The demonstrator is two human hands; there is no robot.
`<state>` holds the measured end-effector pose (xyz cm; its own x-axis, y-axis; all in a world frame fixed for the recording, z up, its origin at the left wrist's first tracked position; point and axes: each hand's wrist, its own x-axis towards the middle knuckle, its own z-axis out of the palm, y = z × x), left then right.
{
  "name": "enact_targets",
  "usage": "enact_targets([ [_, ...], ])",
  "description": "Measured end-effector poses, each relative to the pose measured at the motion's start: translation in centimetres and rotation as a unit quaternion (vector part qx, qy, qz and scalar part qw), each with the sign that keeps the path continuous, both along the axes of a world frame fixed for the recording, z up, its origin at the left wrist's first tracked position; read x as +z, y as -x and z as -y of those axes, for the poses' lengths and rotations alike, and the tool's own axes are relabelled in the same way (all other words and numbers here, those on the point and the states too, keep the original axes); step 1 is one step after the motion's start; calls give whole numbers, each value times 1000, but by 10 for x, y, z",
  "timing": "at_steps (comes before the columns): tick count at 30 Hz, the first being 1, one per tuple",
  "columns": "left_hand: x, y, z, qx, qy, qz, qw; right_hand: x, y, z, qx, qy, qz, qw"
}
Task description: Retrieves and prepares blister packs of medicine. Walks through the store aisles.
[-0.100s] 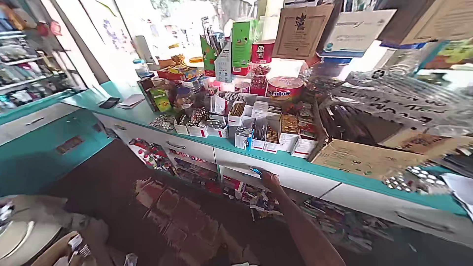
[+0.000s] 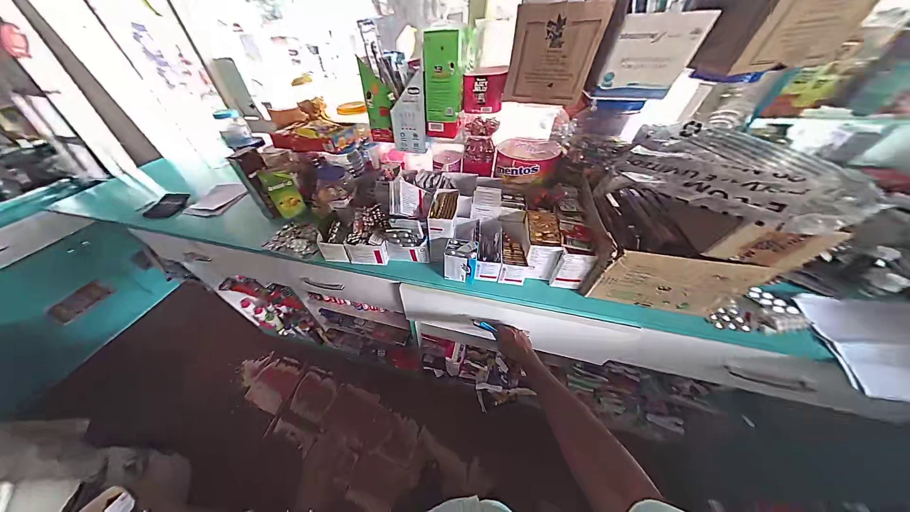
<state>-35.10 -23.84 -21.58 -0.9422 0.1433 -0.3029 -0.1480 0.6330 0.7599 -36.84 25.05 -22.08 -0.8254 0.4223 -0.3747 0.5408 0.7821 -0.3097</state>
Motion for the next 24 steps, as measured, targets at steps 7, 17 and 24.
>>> enact_targets([
  [7, 65, 89, -77, -194, -94, -235, 948, -2, -96, 91, 3, 36, 42, 998],
  [17, 80, 127, -188, -340, -48, -274, 898, 6, -166, 160, -3, 78, 136, 988],
  [24, 50, 124, -336, -461, 46, -210, 861, 33, -193, 148, -16, 183, 43, 982],
])
